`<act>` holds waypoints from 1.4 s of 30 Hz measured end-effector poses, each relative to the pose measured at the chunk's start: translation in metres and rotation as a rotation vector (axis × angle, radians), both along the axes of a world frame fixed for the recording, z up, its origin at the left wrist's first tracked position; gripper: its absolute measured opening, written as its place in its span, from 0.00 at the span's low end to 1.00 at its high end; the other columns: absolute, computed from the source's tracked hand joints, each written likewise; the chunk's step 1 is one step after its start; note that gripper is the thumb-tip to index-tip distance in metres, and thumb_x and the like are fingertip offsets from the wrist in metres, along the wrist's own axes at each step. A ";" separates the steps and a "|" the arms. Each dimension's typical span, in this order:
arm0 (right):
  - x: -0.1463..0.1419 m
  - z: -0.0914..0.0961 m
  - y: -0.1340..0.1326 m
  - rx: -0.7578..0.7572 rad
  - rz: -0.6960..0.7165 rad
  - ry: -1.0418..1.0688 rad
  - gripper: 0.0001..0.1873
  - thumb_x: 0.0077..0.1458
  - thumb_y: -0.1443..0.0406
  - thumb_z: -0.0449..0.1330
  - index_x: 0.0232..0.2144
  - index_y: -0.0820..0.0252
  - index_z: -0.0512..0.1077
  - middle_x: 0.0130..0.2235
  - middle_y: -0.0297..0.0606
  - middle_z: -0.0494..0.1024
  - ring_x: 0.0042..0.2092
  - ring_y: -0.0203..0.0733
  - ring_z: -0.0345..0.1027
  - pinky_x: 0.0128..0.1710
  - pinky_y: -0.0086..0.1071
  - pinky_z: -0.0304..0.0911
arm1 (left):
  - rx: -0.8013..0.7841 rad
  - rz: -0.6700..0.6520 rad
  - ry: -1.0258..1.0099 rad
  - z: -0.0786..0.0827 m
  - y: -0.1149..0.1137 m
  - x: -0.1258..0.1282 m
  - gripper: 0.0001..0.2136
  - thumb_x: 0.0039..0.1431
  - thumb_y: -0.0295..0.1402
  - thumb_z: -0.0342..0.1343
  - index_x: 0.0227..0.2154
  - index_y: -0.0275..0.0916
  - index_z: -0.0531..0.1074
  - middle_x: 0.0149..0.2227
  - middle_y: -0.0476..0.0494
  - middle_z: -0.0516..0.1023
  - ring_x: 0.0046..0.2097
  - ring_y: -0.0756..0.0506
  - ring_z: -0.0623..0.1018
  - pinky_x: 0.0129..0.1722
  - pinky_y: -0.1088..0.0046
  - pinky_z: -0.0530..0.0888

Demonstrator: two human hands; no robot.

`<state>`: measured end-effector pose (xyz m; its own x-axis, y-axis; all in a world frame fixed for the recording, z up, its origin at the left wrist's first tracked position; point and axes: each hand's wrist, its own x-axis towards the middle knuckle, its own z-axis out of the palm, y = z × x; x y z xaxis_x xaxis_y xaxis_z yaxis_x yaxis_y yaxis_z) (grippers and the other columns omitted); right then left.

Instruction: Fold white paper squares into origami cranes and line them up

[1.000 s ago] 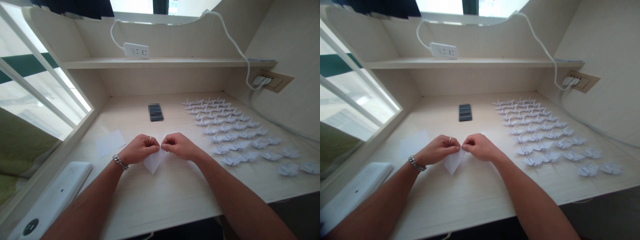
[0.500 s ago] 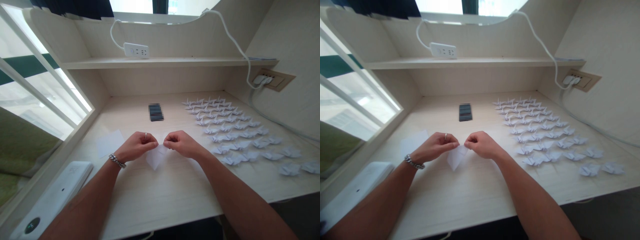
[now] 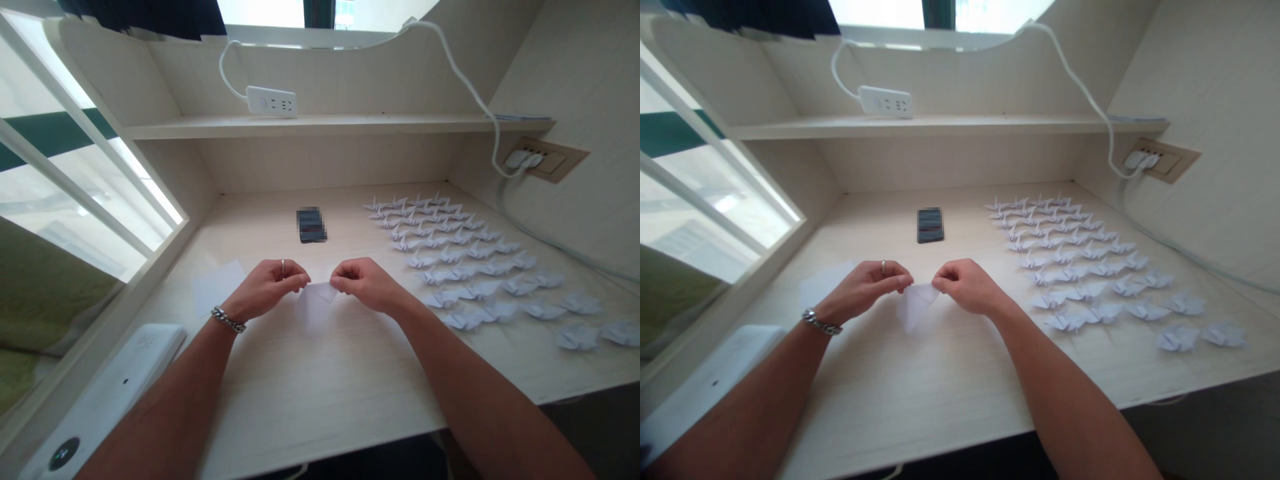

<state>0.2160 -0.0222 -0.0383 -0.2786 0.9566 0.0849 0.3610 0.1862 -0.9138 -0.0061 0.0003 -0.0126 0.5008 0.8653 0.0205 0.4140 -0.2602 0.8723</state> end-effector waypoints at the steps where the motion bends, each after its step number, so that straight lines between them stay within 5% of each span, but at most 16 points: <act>1: -0.001 0.000 0.000 0.010 -0.005 0.007 0.09 0.50 0.62 0.58 0.25 0.62 0.74 0.23 0.32 0.70 0.26 0.33 0.59 0.26 0.28 0.54 | -0.013 -0.028 0.025 -0.002 -0.001 0.003 0.11 0.54 0.40 0.57 0.29 0.36 0.76 0.26 0.47 0.76 0.30 0.49 0.71 0.30 0.73 0.66; 14: -0.004 -0.009 0.007 -0.010 -0.167 0.224 0.11 0.52 0.59 0.60 0.28 0.62 0.72 0.27 0.36 0.74 0.29 0.36 0.66 0.29 0.30 0.63 | -0.034 -0.019 -0.011 -0.006 0.002 0.002 0.12 0.54 0.40 0.58 0.26 0.34 0.75 0.23 0.49 0.71 0.27 0.50 0.67 0.28 0.74 0.63; 20: -0.014 -0.006 0.000 -0.082 -0.027 0.337 0.12 0.47 0.59 0.64 0.29 0.63 0.73 0.23 0.32 0.72 0.25 0.34 0.65 0.27 0.30 0.61 | -0.016 -0.021 -0.025 -0.004 0.000 0.002 0.13 0.54 0.41 0.59 0.25 0.34 0.75 0.22 0.49 0.71 0.26 0.51 0.67 0.27 0.74 0.63; 24: -0.014 -0.004 0.002 -0.222 -0.084 0.558 0.14 0.41 0.59 0.69 0.26 0.63 0.72 0.22 0.31 0.71 0.24 0.32 0.62 0.26 0.29 0.59 | 0.039 0.078 -0.205 -0.002 0.003 -0.004 0.13 0.55 0.40 0.58 0.24 0.34 0.74 0.24 0.47 0.74 0.27 0.50 0.69 0.28 0.74 0.67; 29: -0.018 -0.006 0.001 -0.449 -0.032 0.793 0.16 0.36 0.60 0.72 0.25 0.63 0.72 0.23 0.31 0.71 0.24 0.29 0.61 0.25 0.27 0.57 | 0.022 0.092 -0.344 -0.007 -0.002 0.005 0.14 0.50 0.34 0.63 0.40 0.36 0.77 0.37 0.39 0.80 0.36 0.46 0.77 0.35 0.70 0.73; 32: -0.023 -0.010 -0.001 -0.498 0.054 0.772 0.15 0.38 0.60 0.71 0.26 0.63 0.72 0.24 0.31 0.71 0.24 0.30 0.62 0.27 0.27 0.58 | 0.033 0.062 -0.370 -0.010 -0.005 0.013 0.10 0.48 0.34 0.64 0.33 0.35 0.78 0.40 0.37 0.81 0.40 0.44 0.78 0.40 0.68 0.74; 39: -0.018 -0.009 0.005 -0.281 -0.183 0.595 0.22 0.50 0.48 0.61 0.31 0.62 0.72 0.30 0.38 0.75 0.30 0.36 0.69 0.28 0.28 0.62 | -0.050 0.176 -0.238 -0.008 0.001 0.009 0.11 0.48 0.37 0.63 0.30 0.33 0.78 0.24 0.46 0.77 0.27 0.50 0.73 0.30 0.73 0.70; 42: -0.015 -0.009 0.006 -0.091 -0.101 0.499 0.22 0.50 0.48 0.62 0.36 0.62 0.74 0.31 0.38 0.76 0.31 0.38 0.70 0.29 0.30 0.64 | -0.089 0.165 -0.179 -0.008 0.002 0.008 0.11 0.47 0.37 0.63 0.29 0.33 0.78 0.23 0.45 0.77 0.27 0.49 0.72 0.29 0.73 0.69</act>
<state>0.2006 -0.0164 -0.0470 -0.1309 0.9864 0.0991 -0.1104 0.0848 -0.9903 0.0020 0.0020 -0.0207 0.3482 0.9373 0.0164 0.2814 -0.1212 0.9519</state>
